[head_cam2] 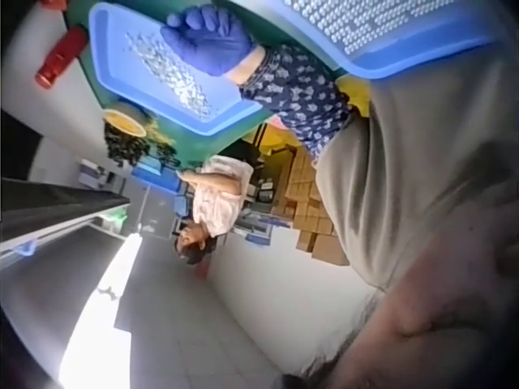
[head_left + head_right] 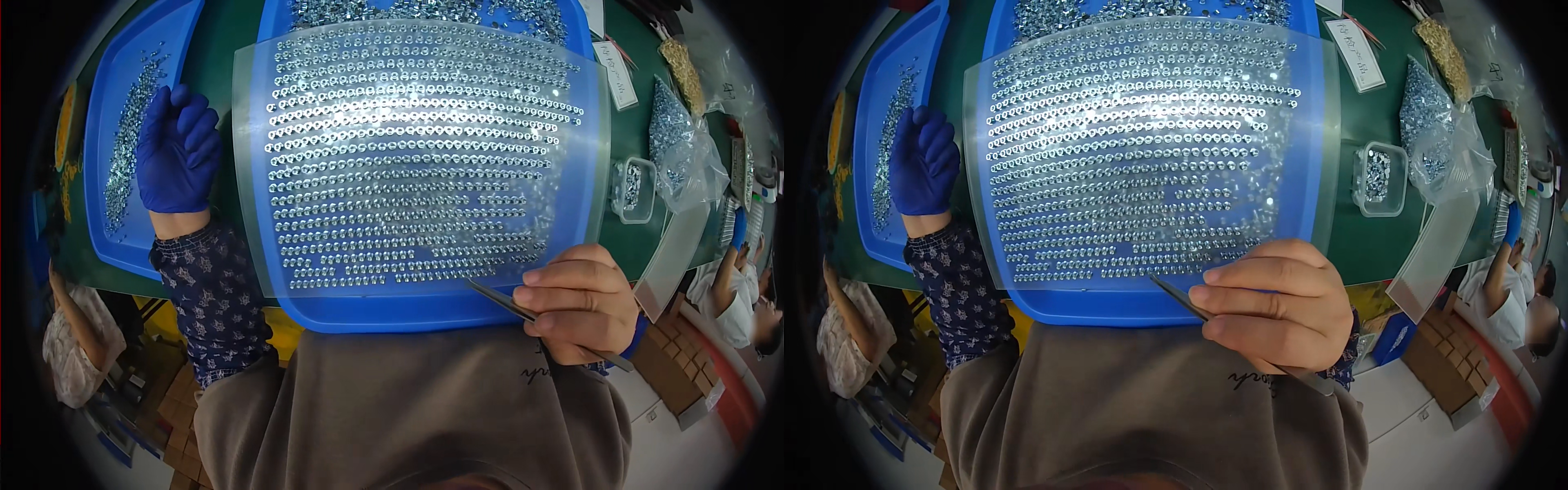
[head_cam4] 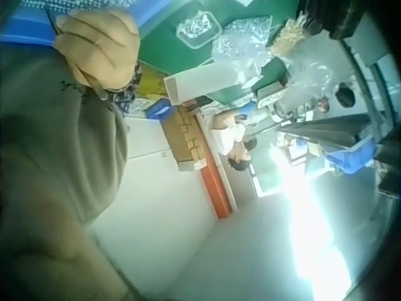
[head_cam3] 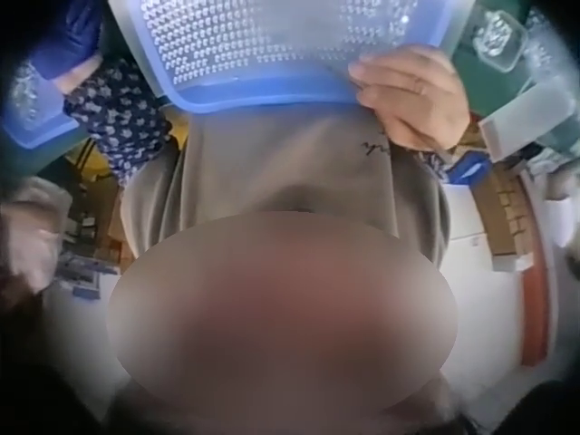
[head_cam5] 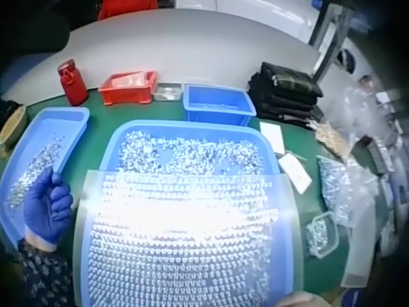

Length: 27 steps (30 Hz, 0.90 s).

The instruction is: Using tweezers to sort and place small metal components into a grid tray for inspection or assembly.

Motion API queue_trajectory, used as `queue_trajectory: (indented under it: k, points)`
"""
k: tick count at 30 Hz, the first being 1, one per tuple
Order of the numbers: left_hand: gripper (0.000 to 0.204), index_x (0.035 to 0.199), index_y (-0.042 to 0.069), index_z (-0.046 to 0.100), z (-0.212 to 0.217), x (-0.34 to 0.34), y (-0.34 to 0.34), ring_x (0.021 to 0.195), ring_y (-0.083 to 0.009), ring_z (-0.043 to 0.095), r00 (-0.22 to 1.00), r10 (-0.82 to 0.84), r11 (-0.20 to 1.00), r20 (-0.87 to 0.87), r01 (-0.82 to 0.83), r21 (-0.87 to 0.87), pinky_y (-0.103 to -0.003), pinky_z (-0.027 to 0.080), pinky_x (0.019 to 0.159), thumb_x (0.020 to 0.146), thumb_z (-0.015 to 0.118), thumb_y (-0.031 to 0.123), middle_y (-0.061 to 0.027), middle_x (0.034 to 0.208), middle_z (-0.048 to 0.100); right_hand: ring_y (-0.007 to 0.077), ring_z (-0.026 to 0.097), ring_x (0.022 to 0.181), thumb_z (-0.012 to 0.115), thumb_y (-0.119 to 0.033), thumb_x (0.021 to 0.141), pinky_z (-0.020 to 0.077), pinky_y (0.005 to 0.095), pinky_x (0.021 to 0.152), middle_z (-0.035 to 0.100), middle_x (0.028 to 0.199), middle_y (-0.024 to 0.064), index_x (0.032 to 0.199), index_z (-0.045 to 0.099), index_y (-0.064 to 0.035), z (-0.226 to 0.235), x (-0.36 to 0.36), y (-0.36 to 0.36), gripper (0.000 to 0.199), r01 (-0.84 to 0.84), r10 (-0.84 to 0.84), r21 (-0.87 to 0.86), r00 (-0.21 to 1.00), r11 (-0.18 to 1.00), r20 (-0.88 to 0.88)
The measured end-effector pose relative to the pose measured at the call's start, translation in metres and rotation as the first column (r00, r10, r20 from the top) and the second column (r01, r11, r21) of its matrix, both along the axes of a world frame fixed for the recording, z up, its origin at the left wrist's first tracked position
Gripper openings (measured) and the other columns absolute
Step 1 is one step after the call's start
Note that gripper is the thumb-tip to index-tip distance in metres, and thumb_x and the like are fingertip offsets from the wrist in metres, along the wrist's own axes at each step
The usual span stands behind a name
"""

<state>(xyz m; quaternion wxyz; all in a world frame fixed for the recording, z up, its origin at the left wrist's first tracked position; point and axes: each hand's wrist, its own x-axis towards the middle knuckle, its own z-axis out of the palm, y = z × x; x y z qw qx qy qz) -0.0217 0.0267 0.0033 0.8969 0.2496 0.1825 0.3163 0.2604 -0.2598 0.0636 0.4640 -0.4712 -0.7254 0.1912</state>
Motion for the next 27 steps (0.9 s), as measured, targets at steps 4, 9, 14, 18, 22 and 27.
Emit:
queue_trajectory:
  k: [4,9,14,18,22,27]
  points:
    - [0.024,0.091,0.002,0.048,0.002,0.001,0.000,0.052,-0.0104,0.033,1.000,0.017,1.000,-0.024,-0.017,-0.008,-0.021,0.029,0.041,0.093,0.039,0.024,-0.0011,0.064,0.034,0.0206,0.064,0.072,0.070,-0.004,0.063,0.0447,0.0265,0.057,0.066,0.078,0.0098,0.072,0.059,-0.0060,0.002,0.000,0.005,0.015,0.063,-0.063,-0.002,0.998,0.998,-0.006]
    - [0.023,0.090,0.003,0.048,0.000,0.006,-0.002,0.051,-0.0105,0.033,0.999,0.022,1.000,-0.047,-0.023,-0.020,-0.022,0.029,0.041,0.093,0.038,0.024,-0.0011,0.063,0.034,0.0242,0.062,0.080,0.063,0.002,0.064,0.0424,0.0293,0.057,0.066,0.084,0.0128,0.079,0.054,-0.0064,-0.001,0.006,0.000,0.019,0.012,-0.010,-0.050,0.999,0.999,0.031]
    - [0.023,0.090,0.003,0.048,0.003,0.008,-0.008,0.051,-0.0106,0.034,0.995,0.056,0.997,-0.088,-0.060,-0.045,-0.021,0.029,0.040,0.093,0.038,0.024,-0.0013,0.064,0.035,0.0244,0.062,0.079,0.062,0.002,0.064,0.0411,0.0291,0.055,0.066,0.084,0.0129,0.078,0.054,-0.0065,-0.001,0.007,0.001,0.018,0.019,-0.018,-0.047,1.000,0.999,0.022]
    - [0.023,0.091,0.003,0.048,0.004,0.010,-0.010,0.051,-0.0103,0.034,0.988,0.095,0.995,-0.120,-0.099,-0.028,-0.021,0.029,0.040,0.093,0.038,0.024,-0.0017,0.064,0.036,0.0248,0.062,0.074,0.062,0.001,0.062,0.0400,0.0293,0.054,0.066,0.078,0.0129,0.075,0.054,-0.0062,-0.001,0.003,0.004,0.017,0.062,-0.062,-0.027,0.998,0.998,0.005]
    - [0.024,0.091,0.003,0.049,0.004,0.009,-0.010,0.050,-0.0100,0.034,0.987,0.103,0.994,-0.125,-0.107,-0.024,-0.021,0.029,0.040,0.093,0.038,0.024,-0.0018,0.064,0.036,0.0251,0.062,0.071,0.063,0.000,0.061,0.0398,0.0301,0.054,0.066,0.074,0.0128,0.073,0.053,-0.0061,0.000,0.001,0.008,0.017,0.093,-0.093,-0.038,0.996,0.995,0.001]
    - [0.025,0.091,0.001,0.050,0.003,0.009,-0.009,0.048,-0.0095,0.032,0.990,0.091,0.996,-0.110,-0.093,-0.017,-0.020,0.028,0.040,0.092,0.038,0.023,-0.0016,0.063,0.035,0.0249,0.062,0.071,0.065,0.000,0.060,0.0398,0.0305,0.055,0.066,0.074,0.0130,0.071,0.052,-0.0065,-0.001,-0.001,0.010,0.019,0.116,-0.115,-0.040,0.993,0.992,0.016]
